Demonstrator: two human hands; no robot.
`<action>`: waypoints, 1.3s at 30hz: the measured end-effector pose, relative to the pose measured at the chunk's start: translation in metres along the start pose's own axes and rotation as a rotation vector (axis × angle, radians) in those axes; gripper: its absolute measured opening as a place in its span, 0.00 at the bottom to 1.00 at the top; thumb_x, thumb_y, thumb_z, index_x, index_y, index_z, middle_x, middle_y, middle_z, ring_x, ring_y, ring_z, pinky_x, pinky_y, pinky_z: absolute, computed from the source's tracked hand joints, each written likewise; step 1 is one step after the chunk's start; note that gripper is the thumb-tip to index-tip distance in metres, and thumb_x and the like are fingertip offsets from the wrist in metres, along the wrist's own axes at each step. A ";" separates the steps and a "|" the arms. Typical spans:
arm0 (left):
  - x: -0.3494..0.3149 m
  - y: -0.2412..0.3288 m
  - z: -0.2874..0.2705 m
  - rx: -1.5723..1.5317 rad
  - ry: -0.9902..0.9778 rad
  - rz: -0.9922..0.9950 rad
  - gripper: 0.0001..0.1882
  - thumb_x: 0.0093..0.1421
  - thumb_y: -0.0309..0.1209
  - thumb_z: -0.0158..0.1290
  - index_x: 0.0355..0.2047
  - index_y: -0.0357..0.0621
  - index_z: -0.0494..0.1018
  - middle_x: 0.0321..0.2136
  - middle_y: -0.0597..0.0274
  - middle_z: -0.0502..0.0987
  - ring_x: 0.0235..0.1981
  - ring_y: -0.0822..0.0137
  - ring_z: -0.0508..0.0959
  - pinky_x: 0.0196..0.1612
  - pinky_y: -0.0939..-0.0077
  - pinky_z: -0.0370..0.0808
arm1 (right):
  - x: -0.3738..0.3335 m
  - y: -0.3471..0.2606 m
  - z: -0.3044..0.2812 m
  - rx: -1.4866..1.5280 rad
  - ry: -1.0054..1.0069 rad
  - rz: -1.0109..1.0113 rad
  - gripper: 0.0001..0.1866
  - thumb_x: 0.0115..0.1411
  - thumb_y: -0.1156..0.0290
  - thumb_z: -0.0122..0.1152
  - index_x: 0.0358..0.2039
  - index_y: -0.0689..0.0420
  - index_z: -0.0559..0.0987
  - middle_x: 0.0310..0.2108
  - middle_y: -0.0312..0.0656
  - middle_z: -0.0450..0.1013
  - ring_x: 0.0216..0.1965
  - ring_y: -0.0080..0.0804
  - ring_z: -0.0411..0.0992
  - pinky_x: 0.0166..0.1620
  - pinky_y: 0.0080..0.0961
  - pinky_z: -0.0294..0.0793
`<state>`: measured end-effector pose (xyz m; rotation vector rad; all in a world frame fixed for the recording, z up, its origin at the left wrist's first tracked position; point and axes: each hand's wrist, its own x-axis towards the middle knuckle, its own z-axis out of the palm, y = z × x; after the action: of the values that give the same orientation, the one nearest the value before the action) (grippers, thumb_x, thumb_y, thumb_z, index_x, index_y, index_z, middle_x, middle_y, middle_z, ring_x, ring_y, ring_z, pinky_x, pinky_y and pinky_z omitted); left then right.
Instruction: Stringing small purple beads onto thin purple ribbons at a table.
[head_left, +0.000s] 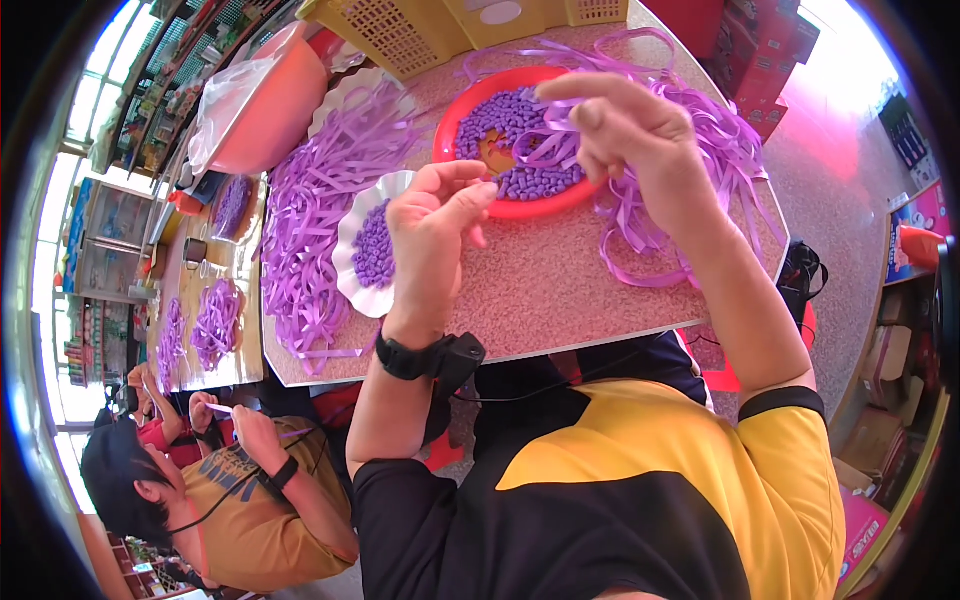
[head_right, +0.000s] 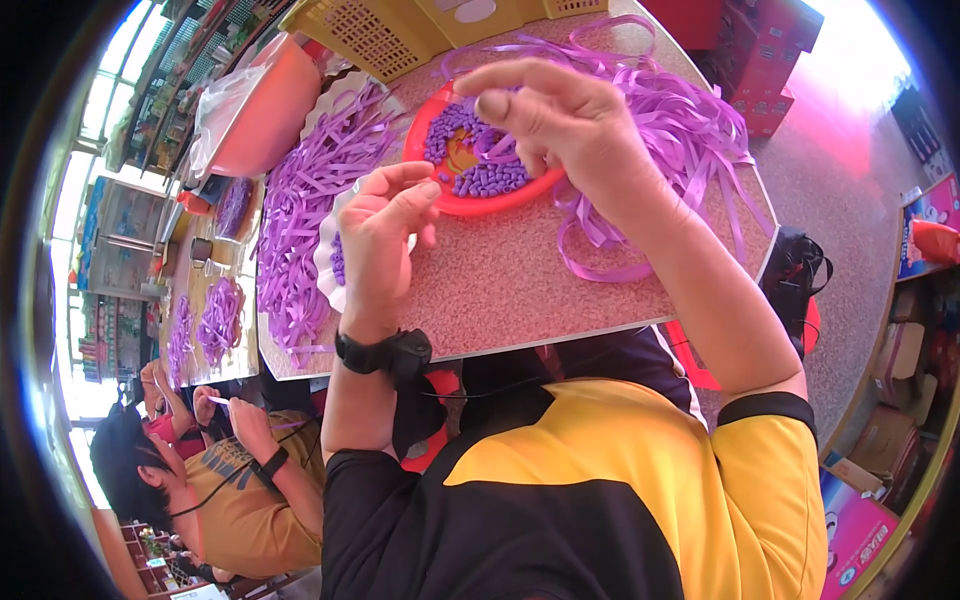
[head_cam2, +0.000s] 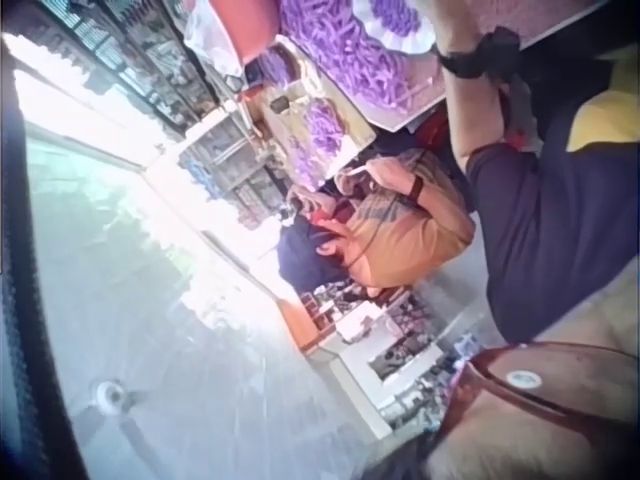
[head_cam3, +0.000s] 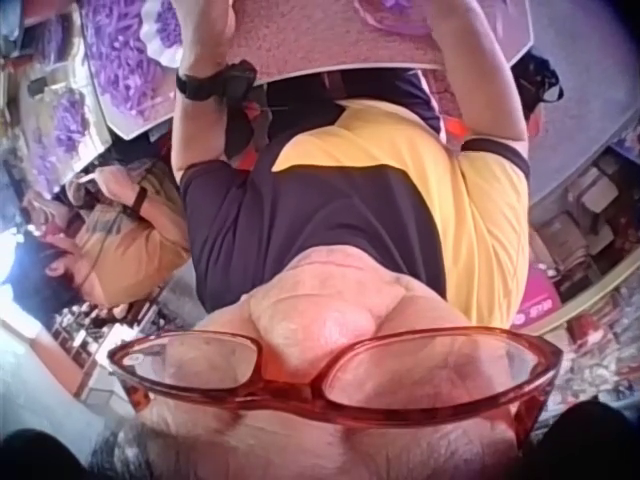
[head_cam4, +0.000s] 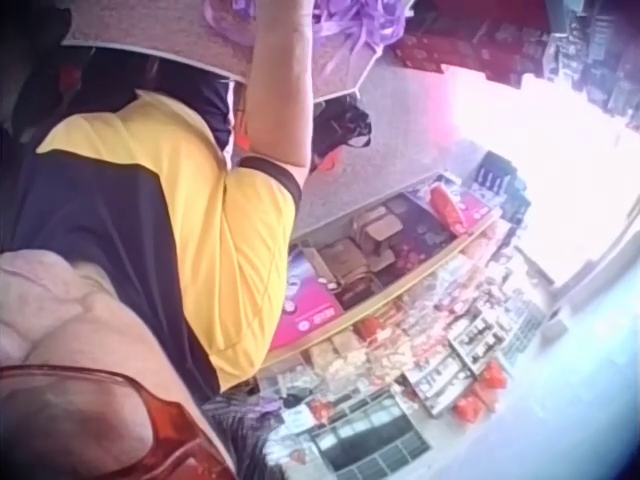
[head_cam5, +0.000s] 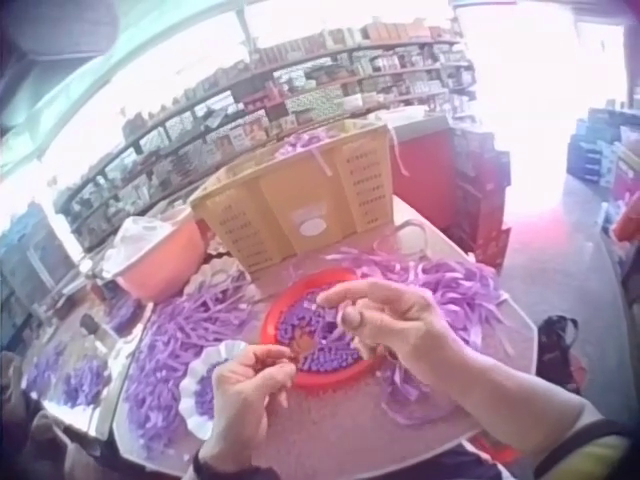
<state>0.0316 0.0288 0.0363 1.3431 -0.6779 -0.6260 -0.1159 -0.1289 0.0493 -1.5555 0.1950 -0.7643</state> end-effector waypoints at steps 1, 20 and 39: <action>0.002 0.003 -0.002 0.117 0.007 -0.033 0.08 0.58 0.24 0.59 0.38 0.35 0.77 0.23 0.66 0.76 0.21 0.80 0.72 0.23 0.88 0.67 | 0.001 -0.001 -0.004 0.165 0.072 -0.116 0.13 0.67 0.64 0.58 0.47 0.55 0.82 0.15 0.27 0.58 0.19 0.16 0.61 0.25 0.18 0.64; 0.047 -0.019 0.052 0.665 -0.219 0.205 0.07 0.50 0.27 0.61 0.28 0.35 0.80 0.20 0.63 0.77 0.21 0.68 0.76 0.27 0.73 0.72 | 0.004 -0.002 -0.017 0.282 0.213 -0.057 0.08 0.66 0.70 0.59 0.37 0.63 0.80 0.18 0.30 0.66 0.18 0.15 0.61 0.24 0.17 0.62; 0.018 -0.011 0.001 -0.652 -0.346 0.111 0.03 0.53 0.23 0.51 0.24 0.39 0.73 0.39 0.55 0.77 0.40 0.63 0.77 0.41 0.73 0.73 | 0.003 0.014 0.001 0.102 -0.017 0.120 0.08 0.62 0.72 0.61 0.40 0.60 0.80 0.23 0.30 0.71 0.22 0.13 0.67 0.26 0.12 0.61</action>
<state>0.0425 0.0137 0.0266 0.5943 -0.7340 -0.9042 -0.1087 -0.1317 0.0369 -1.4399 0.2317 -0.6565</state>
